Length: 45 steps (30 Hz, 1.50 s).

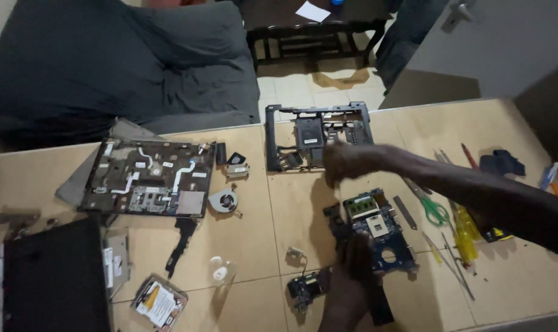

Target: The person cleans a disassembled laptop motherboard using a cotton swab. They wipe various components on the circuit board, including the CPU area and connectors, while holding the board with one hand.

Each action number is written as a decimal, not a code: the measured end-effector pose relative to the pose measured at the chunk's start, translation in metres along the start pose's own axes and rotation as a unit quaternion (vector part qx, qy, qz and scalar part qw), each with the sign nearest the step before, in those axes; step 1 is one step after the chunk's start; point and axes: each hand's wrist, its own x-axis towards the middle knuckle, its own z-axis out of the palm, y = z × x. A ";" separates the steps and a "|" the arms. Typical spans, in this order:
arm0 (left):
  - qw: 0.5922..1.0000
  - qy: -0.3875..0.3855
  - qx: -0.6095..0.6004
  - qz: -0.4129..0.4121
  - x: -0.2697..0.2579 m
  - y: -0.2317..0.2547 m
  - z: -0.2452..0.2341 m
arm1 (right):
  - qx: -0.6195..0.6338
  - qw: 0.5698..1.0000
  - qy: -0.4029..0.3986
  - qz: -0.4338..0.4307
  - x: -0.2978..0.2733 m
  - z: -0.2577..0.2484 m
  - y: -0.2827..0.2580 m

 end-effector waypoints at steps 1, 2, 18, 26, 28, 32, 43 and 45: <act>1.000 -0.004 -0.029 -0.010 -0.002 0.002 -0.005 | 0.056 0.994 0.007 -0.090 0.001 0.009 -0.006; 0.998 -0.011 -0.064 -0.011 0.004 0.004 -0.007 | 0.107 0.980 0.014 -0.170 -0.007 0.014 -0.007; 0.961 -0.093 0.234 0.110 -0.001 -0.025 0.027 | 0.107 0.965 0.213 0.109 -0.075 0.115 -0.039; 0.971 -0.040 0.216 0.099 -0.005 -0.042 0.041 | 0.100 0.783 0.504 0.352 -0.151 0.168 -0.089; 0.968 -0.061 0.224 0.092 -0.004 -0.032 0.035 | 0.050 0.785 0.507 0.353 -0.163 0.149 -0.103; 0.958 -0.024 0.255 0.132 -0.005 -0.048 0.046 | 0.077 0.794 0.494 0.344 -0.158 0.215 -0.074; 0.948 -0.055 0.287 0.126 0.002 -0.032 0.029 | 0.102 0.808 0.425 0.395 -0.190 0.147 -0.061; 0.949 -0.072 0.280 0.121 -0.004 -0.031 0.034 | 0.103 0.815 0.466 0.329 -0.181 0.158 -0.072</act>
